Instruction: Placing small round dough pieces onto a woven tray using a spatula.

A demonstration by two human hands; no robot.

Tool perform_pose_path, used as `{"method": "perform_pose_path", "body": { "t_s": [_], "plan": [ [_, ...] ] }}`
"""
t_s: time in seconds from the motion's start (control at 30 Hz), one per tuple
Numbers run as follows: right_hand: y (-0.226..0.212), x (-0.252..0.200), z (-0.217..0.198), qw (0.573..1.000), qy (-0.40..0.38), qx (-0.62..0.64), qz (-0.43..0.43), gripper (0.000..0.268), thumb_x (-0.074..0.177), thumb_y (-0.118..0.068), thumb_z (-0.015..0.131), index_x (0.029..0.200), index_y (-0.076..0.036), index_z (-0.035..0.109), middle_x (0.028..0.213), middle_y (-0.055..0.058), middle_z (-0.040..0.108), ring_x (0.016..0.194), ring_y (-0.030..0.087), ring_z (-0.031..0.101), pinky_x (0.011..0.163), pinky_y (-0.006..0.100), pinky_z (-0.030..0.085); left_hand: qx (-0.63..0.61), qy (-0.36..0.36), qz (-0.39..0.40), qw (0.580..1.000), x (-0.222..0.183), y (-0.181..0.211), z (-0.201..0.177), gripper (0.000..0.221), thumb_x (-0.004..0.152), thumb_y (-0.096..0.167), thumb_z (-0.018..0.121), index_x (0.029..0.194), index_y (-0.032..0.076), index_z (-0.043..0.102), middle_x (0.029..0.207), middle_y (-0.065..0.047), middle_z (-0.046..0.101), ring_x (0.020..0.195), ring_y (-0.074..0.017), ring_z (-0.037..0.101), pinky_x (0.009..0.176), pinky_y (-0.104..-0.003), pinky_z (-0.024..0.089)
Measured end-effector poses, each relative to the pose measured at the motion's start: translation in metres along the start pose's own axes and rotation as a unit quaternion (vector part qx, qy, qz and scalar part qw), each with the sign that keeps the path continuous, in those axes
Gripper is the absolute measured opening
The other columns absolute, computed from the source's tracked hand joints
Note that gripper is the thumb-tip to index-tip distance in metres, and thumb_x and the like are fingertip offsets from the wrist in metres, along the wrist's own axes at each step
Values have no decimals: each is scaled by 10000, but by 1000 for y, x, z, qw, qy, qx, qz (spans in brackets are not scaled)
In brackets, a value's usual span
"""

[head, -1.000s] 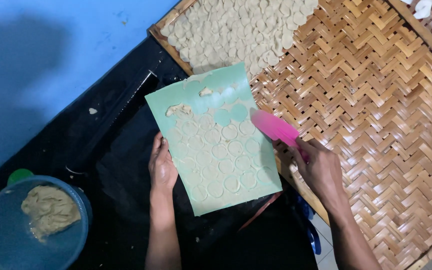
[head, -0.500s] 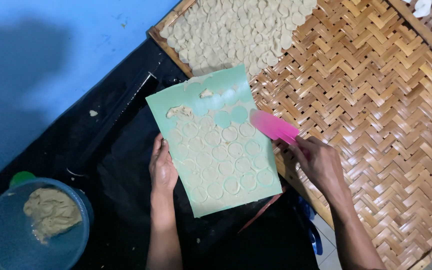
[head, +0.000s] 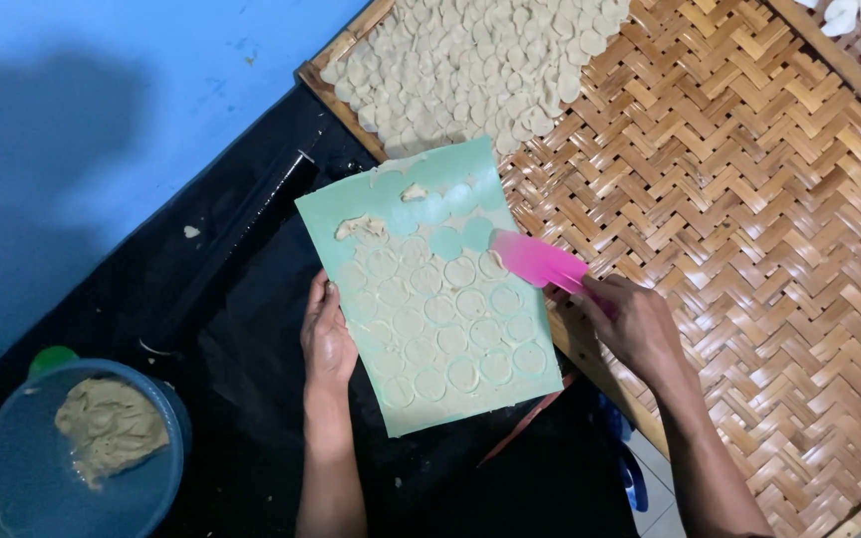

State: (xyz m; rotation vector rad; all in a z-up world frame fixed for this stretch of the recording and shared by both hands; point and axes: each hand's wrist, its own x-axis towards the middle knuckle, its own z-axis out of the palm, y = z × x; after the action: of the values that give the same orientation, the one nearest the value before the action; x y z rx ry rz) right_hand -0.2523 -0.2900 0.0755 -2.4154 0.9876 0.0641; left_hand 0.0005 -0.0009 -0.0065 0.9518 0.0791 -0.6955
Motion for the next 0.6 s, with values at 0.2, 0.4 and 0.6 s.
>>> {"method": "perform_pose_path", "body": {
  "t_s": [0.2, 0.4, 0.6],
  "plan": [
    [10, 6, 1, 995, 0, 79, -53, 338, 907, -295, 722, 1166, -82, 765, 1002, 151, 776, 771, 287, 740, 679, 396, 567, 29, -7, 15, 999, 1, -2, -5, 360, 1097, 190, 435, 1421, 43, 491, 1401, -118, 587, 1305, -206, 542, 1125, -368, 411],
    [55, 16, 26, 986, -67, 149, -35, 339, 917, -283, 713, 1181, -77, 767, 793, 128, 768, 662, 150, 630, 639, 346, 537, 20, 7, 9, 1000, 3, -6, -9, 350, 1090, 183, 447, 1412, 55, 500, 1394, -100, 583, 1295, -203, 538, 1118, -368, 410],
    [35, 20, 5, 933, -114, 342, -26, 347, 971, -316, 668, 1102, -27, 807, 914, 25, 810, 769, 76, 660, 682, 305, 544, 22, 12, -5, 1000, 0, 0, -2, 350, 1083, 191, 445, 1401, 58, 507, 1387, -102, 591, 1285, -205, 548, 1104, -371, 423]
  ]
}}
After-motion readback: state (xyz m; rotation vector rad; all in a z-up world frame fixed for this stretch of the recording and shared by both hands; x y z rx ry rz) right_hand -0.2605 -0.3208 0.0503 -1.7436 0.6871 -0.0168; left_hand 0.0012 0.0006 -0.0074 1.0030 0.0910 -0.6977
